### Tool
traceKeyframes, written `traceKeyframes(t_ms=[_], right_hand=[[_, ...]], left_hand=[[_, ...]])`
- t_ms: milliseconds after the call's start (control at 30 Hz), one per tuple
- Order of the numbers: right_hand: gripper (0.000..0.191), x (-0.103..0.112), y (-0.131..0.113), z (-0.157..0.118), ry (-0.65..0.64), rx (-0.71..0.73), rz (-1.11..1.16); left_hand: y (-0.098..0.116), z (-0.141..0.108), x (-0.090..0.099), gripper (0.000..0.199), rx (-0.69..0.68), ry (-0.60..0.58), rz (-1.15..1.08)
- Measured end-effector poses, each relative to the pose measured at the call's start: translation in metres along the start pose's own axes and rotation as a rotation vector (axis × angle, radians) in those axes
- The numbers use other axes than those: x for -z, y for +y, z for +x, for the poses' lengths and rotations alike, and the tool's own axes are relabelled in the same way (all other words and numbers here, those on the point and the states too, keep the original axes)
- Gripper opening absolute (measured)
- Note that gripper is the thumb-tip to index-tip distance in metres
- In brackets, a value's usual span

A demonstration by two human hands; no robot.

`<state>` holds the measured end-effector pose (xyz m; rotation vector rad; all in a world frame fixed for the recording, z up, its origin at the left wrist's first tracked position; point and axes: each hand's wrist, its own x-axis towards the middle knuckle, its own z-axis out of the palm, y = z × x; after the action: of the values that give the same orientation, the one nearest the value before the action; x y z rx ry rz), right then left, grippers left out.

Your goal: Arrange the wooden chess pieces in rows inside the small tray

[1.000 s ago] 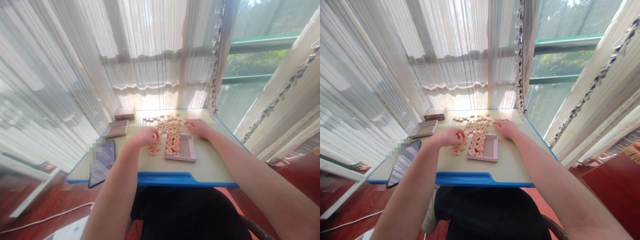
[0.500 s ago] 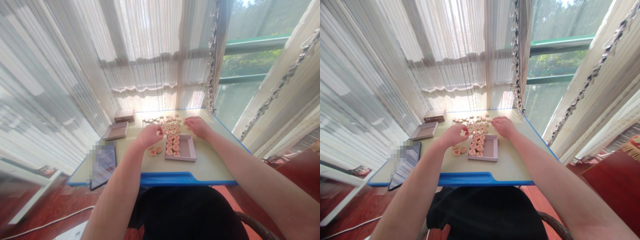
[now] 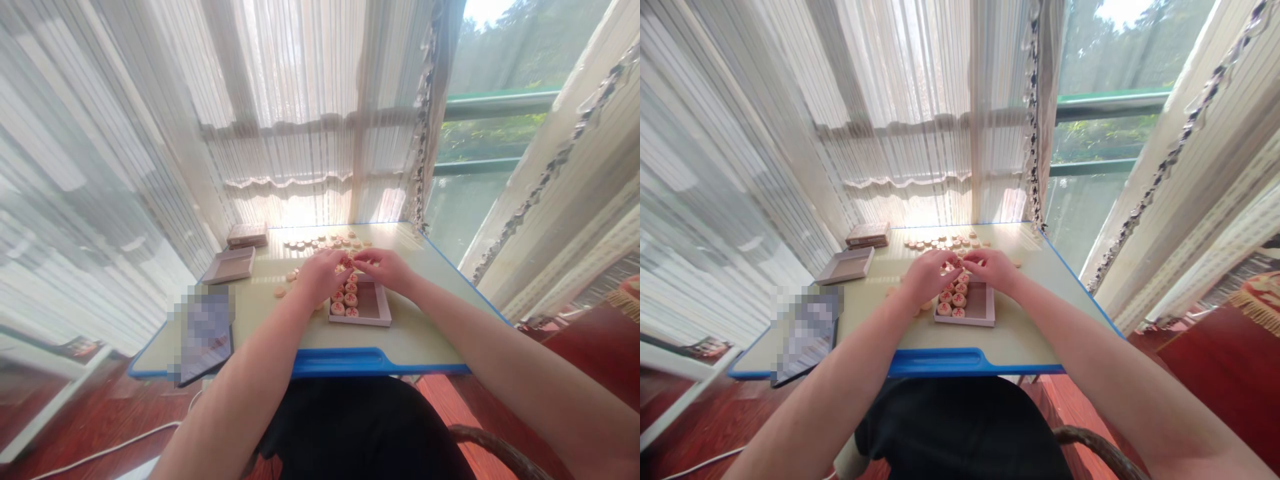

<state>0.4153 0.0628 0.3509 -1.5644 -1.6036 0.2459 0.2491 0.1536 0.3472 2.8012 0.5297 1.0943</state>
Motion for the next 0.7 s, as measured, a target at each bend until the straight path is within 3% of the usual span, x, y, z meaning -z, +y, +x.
traceKeyframes(t_ms=[200,333,400,500,700], right_hand=[[0.025,-0.002,-0.009,0.000,0.031,-0.075,0.163],[0.021,0.003,-0.008,0.002,0.071,-0.097,0.026],[0.020,0.008,-0.005,0.002,-0.006,-0.100,-0.138],[0.018,0.014,-0.004,0.001,-0.206,-0.095,-0.350],[0.019,0.016,-0.011,-0.003,-0.407,-0.140,-0.480]], left_hand=[[0.003,-0.001,0.000,0.017,-0.051,0.050,-0.022],[-0.002,0.001,0.002,0.035,-0.022,0.009,-0.075],[-0.008,0.001,0.003,0.040,0.027,-0.002,-0.069],[-0.020,0.001,0.001,0.028,0.101,-0.043,-0.020],[-0.030,0.002,-0.006,0.026,0.182,-0.268,0.009]])
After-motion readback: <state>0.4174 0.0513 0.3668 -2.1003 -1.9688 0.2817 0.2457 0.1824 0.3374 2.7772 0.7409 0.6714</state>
